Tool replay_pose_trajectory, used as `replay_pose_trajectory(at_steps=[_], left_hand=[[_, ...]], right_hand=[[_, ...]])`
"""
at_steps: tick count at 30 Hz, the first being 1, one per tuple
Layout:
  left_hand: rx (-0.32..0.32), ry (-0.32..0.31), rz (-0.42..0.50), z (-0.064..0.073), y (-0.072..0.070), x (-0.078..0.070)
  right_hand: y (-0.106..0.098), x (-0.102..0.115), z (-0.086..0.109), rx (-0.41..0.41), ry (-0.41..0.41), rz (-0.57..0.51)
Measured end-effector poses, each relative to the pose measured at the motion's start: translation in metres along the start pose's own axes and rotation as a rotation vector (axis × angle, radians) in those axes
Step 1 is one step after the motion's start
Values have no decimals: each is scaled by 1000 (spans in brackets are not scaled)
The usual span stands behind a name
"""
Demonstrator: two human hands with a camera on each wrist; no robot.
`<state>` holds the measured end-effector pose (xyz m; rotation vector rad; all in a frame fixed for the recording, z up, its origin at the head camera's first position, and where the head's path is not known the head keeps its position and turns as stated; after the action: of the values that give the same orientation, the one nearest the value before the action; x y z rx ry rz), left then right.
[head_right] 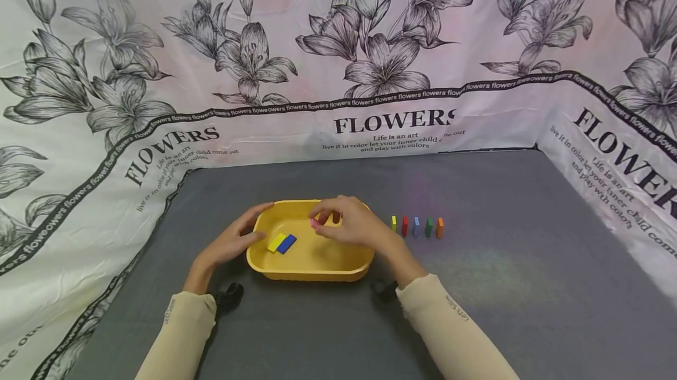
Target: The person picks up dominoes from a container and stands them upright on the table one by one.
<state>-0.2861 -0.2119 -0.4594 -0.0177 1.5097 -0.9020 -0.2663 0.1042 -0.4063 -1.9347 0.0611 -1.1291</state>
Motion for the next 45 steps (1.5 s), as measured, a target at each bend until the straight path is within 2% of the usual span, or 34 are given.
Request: replay_pose_trajectory(at_steps=[4,11,16,33,40,45], left_hand=[[1,4,-1,0,0,1],[0,-6,4,1,0,0],[-2,-11,5,1,-1,0],[-4,-24,4,2,0,-1],[-3,-24,3,1,1,-1],[-1,-24,7,1,1,-1]], right_hand=[[-15,-5,13,-66,12,-27],[-44,-10,34,-136,124,-59],[-58,-16,49,-180,192,-73],[-88,-31,99,-336,268,-33],[-99,-41,119,-381,285,35],[-105,-47,132,-410,291,33]])
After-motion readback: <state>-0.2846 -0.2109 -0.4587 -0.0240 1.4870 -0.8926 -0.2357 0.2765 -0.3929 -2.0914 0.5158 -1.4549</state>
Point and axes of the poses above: each hand's wrist, its own z-axis away from the middle knuckle, its own y-axis out of the palm, x = y × z, the point moved 1 cm from there along -z, towards the middle knuckle, and after that the axes turned 7 degrees about x, right-handed, at the moved point
